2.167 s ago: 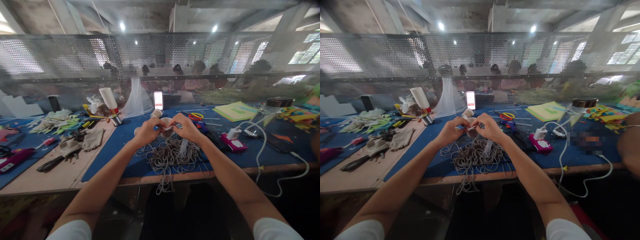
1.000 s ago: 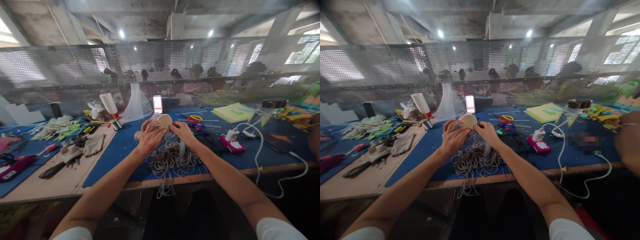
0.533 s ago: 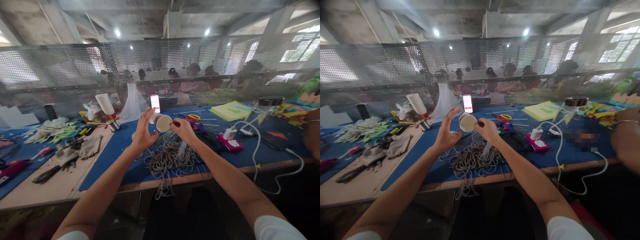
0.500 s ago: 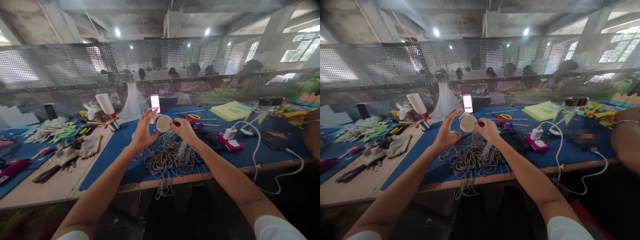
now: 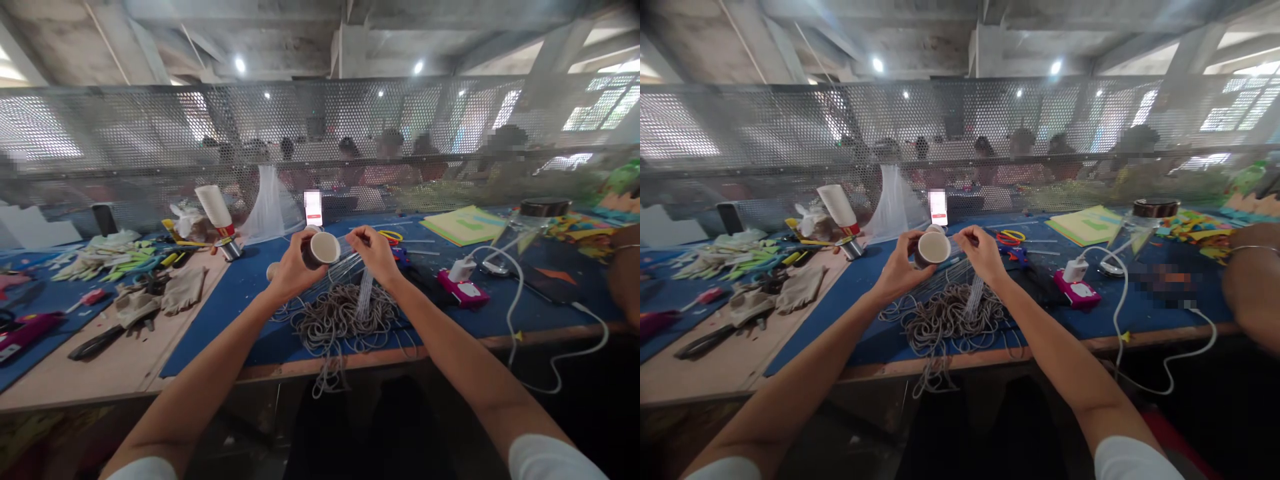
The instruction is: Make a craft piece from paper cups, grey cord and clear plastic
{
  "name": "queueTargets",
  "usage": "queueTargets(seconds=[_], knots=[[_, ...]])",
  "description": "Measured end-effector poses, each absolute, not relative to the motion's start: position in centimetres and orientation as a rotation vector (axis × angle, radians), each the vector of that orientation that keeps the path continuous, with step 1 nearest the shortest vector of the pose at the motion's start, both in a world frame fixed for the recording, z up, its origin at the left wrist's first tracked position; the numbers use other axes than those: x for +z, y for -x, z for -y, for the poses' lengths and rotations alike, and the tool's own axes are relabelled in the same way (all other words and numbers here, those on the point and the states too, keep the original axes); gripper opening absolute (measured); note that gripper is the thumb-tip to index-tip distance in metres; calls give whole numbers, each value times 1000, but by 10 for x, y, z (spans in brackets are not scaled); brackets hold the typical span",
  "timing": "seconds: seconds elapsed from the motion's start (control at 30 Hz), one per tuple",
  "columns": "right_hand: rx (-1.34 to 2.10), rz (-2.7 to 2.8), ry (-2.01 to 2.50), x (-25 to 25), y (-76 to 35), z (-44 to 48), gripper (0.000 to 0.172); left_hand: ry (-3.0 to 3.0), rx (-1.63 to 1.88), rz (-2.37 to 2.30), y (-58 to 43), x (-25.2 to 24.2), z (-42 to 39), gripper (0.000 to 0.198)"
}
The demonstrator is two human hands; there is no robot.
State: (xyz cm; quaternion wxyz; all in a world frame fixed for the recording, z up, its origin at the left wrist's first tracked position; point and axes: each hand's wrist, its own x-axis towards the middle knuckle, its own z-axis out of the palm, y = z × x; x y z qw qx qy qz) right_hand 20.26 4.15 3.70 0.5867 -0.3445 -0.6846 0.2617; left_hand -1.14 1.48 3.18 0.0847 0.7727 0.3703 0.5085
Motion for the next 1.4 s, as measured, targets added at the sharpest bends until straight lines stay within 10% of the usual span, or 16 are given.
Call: queueTargets(seconds=[1.1, 1.4], knots=[[100, 1763, 997, 26, -192, -25, 12, -2252, 1508, -1063, -13, 16, 2, 79], [37, 1914, 971, 29, -195, -23, 13, -1846, 1409, -1090, -7, 29, 2, 34]])
